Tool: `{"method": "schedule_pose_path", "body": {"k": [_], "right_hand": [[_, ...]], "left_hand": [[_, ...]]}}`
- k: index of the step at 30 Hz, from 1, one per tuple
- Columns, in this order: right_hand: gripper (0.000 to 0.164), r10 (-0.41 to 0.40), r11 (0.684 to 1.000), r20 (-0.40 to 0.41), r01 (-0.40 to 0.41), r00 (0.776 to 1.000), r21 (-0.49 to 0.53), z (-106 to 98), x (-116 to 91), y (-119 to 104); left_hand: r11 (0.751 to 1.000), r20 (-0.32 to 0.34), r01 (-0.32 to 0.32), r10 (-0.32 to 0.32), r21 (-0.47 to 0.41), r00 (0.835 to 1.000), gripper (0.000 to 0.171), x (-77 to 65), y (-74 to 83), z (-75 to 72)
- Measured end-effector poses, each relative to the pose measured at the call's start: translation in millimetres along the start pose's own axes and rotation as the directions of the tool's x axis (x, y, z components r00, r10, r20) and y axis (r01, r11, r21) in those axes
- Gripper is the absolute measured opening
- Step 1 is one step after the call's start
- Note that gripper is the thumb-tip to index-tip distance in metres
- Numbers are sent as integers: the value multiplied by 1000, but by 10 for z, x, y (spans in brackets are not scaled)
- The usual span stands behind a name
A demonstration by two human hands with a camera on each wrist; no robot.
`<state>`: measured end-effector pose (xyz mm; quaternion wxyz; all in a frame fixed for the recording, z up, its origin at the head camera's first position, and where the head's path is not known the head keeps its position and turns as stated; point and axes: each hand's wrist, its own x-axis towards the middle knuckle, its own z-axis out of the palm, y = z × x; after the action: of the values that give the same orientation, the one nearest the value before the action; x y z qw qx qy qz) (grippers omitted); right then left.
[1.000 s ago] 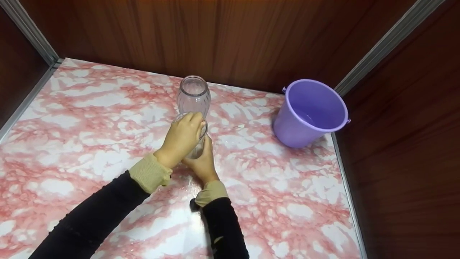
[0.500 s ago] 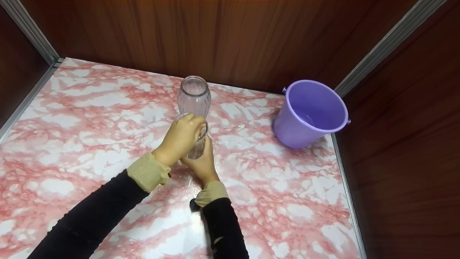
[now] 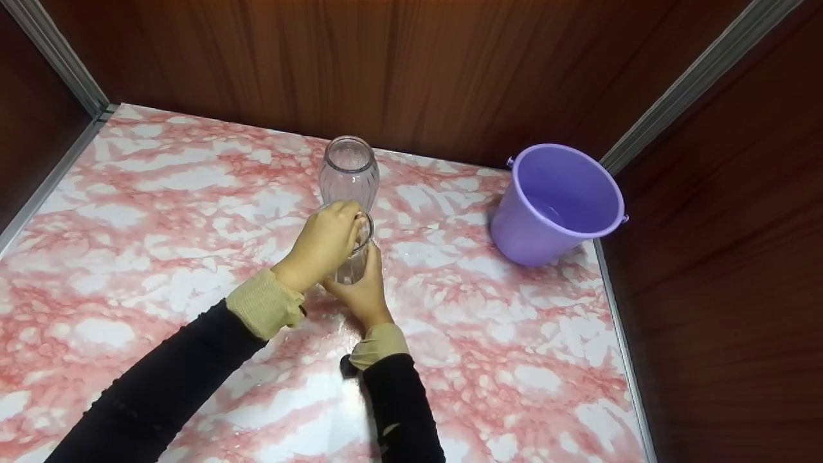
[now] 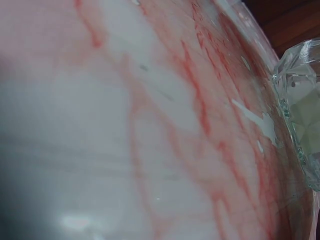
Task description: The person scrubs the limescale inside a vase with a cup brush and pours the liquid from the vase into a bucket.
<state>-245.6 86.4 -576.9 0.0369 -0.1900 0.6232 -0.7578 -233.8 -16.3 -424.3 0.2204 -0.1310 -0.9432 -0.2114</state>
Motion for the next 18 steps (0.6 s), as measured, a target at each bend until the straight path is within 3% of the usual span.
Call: {"method": "schedule_pose_path", "body": {"k": [4,13,18], "right_hand": [[101,-16,1000,1,16,1000,-5,1,-3,8],[108,-20,1000,27,21,999,-23,85,-32,-249],[104,-5,990,-16,2,1000,-140,78,-56,-270]], "left_hand": [[1000,-23,0,0,-24,1000,11,-3,-5,1],[994,-57,26,-32,-105,998,15,-8,-14,-3],[993,-22,42,-44,-106,999,17,-4,-6,-7]]}}
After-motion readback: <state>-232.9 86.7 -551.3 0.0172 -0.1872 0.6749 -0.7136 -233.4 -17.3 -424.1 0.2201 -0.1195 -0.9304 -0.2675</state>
